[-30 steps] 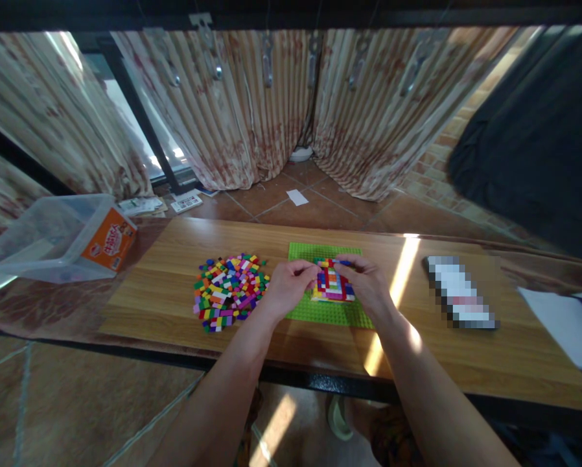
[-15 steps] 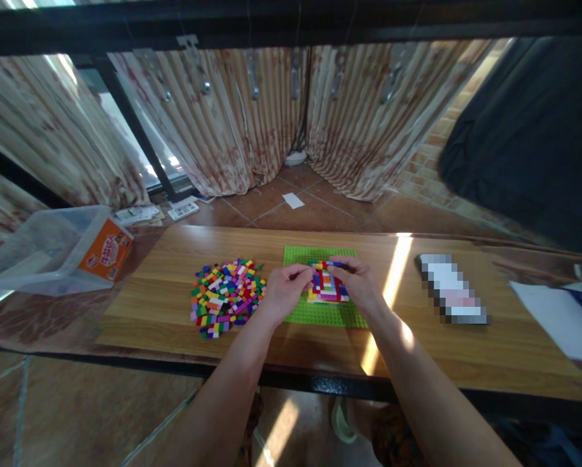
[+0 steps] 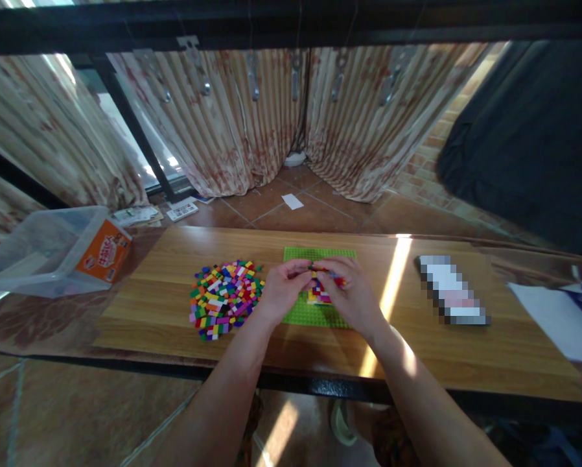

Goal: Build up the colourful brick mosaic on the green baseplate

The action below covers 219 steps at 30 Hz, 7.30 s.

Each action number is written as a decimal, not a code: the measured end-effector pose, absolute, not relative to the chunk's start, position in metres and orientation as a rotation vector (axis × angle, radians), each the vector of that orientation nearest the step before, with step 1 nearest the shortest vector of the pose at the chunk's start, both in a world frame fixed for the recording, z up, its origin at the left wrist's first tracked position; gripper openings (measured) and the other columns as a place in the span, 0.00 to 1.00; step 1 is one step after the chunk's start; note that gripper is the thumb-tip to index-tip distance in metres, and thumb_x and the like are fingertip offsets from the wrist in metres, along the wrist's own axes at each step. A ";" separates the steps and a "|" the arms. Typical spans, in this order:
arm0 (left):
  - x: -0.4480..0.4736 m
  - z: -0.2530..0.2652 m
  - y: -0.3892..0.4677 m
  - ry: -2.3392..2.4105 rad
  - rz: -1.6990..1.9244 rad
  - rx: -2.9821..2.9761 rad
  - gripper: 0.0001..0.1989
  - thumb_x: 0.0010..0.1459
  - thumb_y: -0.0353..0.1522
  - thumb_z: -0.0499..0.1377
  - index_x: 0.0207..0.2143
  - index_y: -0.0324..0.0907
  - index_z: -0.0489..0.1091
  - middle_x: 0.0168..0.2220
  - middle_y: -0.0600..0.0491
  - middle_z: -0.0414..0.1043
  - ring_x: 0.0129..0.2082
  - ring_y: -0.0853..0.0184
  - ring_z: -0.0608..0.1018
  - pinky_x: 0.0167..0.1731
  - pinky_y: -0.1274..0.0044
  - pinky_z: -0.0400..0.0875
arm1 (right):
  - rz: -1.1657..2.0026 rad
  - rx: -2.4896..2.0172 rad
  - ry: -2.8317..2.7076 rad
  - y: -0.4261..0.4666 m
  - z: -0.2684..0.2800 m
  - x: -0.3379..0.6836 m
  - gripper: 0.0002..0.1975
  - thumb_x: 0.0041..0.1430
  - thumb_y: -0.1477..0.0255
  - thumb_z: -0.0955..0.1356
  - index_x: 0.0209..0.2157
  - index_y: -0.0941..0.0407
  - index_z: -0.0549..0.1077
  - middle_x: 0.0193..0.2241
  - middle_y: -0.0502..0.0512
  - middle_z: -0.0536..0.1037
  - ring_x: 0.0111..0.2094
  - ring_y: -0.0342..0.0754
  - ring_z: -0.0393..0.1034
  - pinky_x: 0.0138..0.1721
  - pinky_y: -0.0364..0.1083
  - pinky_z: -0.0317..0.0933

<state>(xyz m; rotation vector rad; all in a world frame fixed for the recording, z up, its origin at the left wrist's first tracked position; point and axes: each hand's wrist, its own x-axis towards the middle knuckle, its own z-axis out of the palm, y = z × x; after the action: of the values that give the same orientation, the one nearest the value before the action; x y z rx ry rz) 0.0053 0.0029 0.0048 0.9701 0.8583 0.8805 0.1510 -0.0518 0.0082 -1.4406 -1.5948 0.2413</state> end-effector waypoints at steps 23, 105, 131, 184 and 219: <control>0.001 -0.007 0.007 1.262 0.697 1.753 0.14 0.57 0.32 0.62 0.46 0.37 0.76 0.39 0.47 0.81 0.31 0.65 0.80 0.35 0.73 0.74 | 0.037 -1.701 -1.636 -0.048 -0.017 0.197 0.12 0.64 0.68 0.66 0.35 0.53 0.82 0.39 0.59 0.80 0.44 0.56 0.70 0.48 0.56 0.65; 0.005 0.003 0.002 0.865 0.899 1.522 0.16 0.56 0.23 0.60 0.48 0.39 0.73 0.41 0.49 0.79 0.42 0.67 0.81 0.47 0.73 0.77 | 0.351 -1.446 -1.574 -0.057 0.012 0.150 0.10 0.63 0.70 0.65 0.37 0.50 0.80 0.34 0.53 0.81 0.36 0.49 0.75 0.40 0.48 0.67; 0.000 0.001 0.008 1.208 0.718 1.814 0.12 0.58 0.27 0.59 0.44 0.38 0.76 0.39 0.48 0.82 0.37 0.63 0.82 0.43 0.71 0.76 | 0.731 -1.494 -0.901 -0.041 -0.031 0.196 0.11 0.44 0.63 0.75 0.30 0.54 0.82 0.31 0.54 0.82 0.33 0.49 0.73 0.39 0.49 0.66; -0.057 -0.008 0.048 2.074 0.438 2.359 0.14 0.58 0.27 0.51 0.36 0.38 0.78 0.40 0.39 0.77 0.45 0.51 0.76 0.48 0.64 0.69 | 0.847 -1.410 -0.661 -0.045 -0.016 0.188 0.23 0.40 0.57 0.77 0.37 0.57 0.81 0.31 0.56 0.82 0.31 0.47 0.73 0.33 0.46 0.66; 0.015 0.000 -0.001 0.870 0.933 1.664 0.15 0.58 0.29 0.60 0.49 0.41 0.72 0.44 0.48 0.80 0.42 0.67 0.82 0.45 0.75 0.77 | 0.499 -1.536 -1.216 -0.066 0.007 0.181 0.07 0.57 0.66 0.69 0.33 0.51 0.80 0.32 0.52 0.82 0.34 0.48 0.74 0.40 0.49 0.67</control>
<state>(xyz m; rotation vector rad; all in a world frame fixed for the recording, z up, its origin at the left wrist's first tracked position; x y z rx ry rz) 0.0154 -0.0015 -0.0002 1.6644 0.8696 0.9332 0.1812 -0.0656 0.0067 -1.5362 -1.2163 0.4992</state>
